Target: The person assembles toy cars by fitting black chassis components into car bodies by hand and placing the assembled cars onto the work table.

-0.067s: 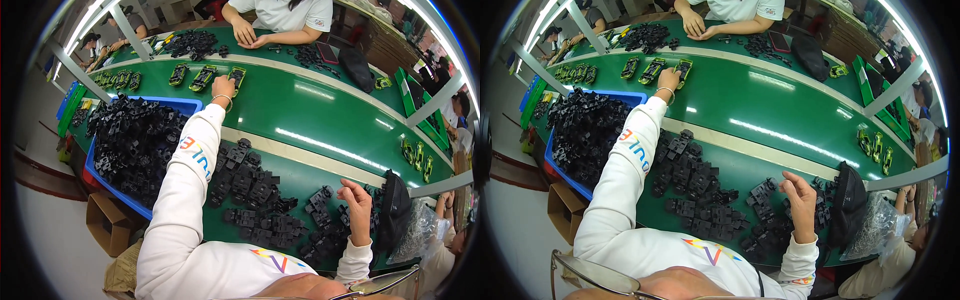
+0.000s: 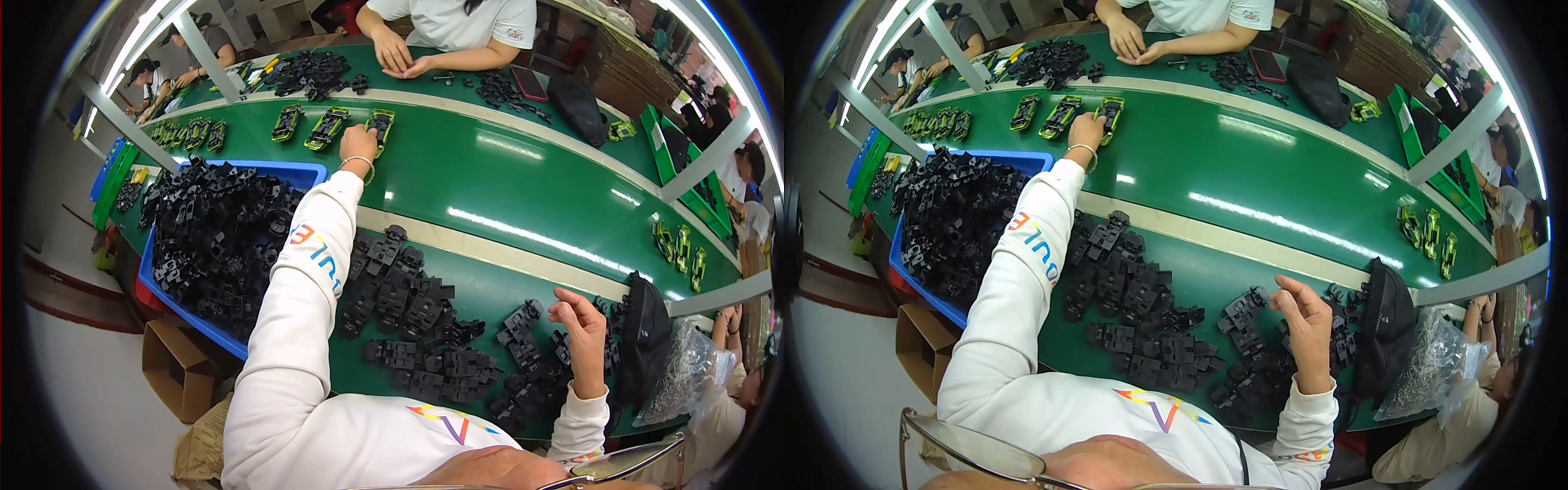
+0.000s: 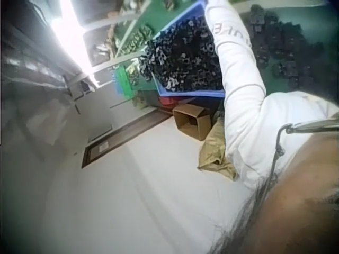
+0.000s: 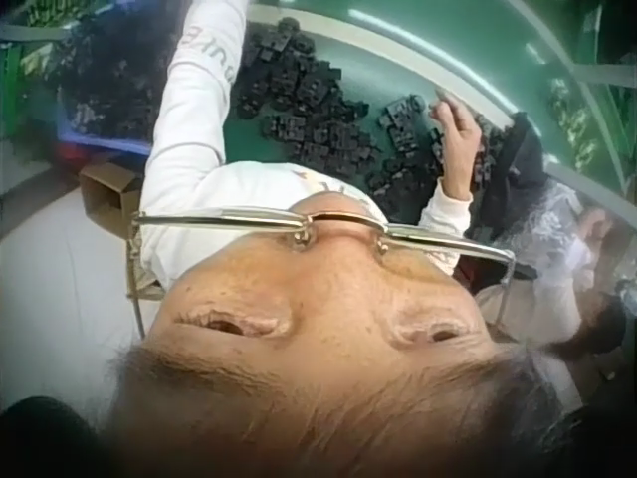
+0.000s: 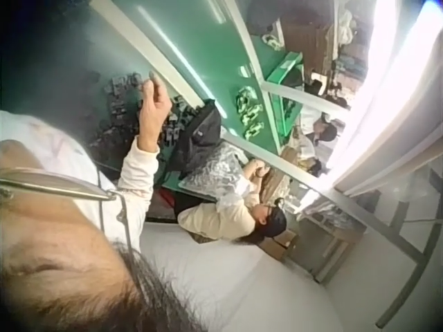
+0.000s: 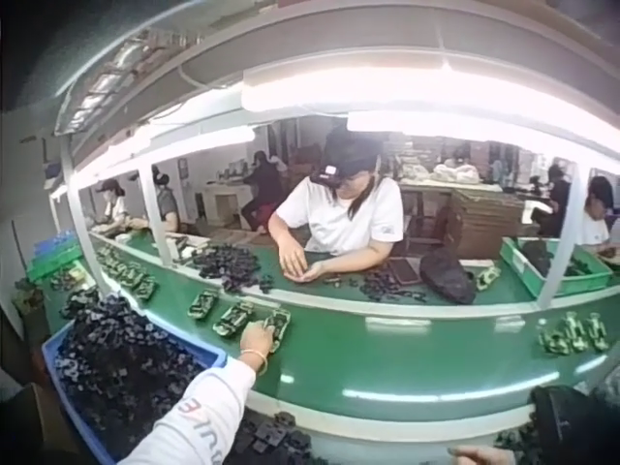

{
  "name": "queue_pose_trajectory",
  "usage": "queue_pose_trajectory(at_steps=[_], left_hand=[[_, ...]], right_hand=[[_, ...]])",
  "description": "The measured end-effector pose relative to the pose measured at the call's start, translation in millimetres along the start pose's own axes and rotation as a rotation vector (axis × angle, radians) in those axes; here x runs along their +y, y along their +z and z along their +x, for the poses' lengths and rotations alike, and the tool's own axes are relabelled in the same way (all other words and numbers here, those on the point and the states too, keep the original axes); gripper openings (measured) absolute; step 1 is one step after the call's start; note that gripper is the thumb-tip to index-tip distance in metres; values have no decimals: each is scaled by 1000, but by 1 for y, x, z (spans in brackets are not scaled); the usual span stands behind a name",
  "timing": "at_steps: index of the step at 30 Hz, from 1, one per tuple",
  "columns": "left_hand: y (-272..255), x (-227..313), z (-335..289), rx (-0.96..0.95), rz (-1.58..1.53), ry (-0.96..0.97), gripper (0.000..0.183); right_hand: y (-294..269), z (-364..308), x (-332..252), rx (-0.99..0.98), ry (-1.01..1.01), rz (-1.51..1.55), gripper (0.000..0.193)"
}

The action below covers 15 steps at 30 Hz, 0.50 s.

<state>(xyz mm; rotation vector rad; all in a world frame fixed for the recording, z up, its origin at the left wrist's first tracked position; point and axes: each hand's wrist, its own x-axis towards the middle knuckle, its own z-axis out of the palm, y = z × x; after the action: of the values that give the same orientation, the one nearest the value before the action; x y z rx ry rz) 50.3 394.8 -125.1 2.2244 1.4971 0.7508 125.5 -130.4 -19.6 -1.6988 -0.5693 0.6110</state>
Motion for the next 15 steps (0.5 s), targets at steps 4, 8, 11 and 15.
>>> queue_pose_trajectory(at_steps=[4,8,11,15], left_hand=[[-12,-8,-15,109,33,90,38],[-32,14,-29,57,-51,312,46],[-48,61,-75,-253,-369,461,48],[-95,118,-184,-832,-381,625,53]], right_hand=[[-4,-7,0,-14,-12,9,27],[-10,-12,1,0,-24,-42,29],[-14,-22,0,38,-18,-115,28],[-16,-31,-1,24,-57,-142,28]])
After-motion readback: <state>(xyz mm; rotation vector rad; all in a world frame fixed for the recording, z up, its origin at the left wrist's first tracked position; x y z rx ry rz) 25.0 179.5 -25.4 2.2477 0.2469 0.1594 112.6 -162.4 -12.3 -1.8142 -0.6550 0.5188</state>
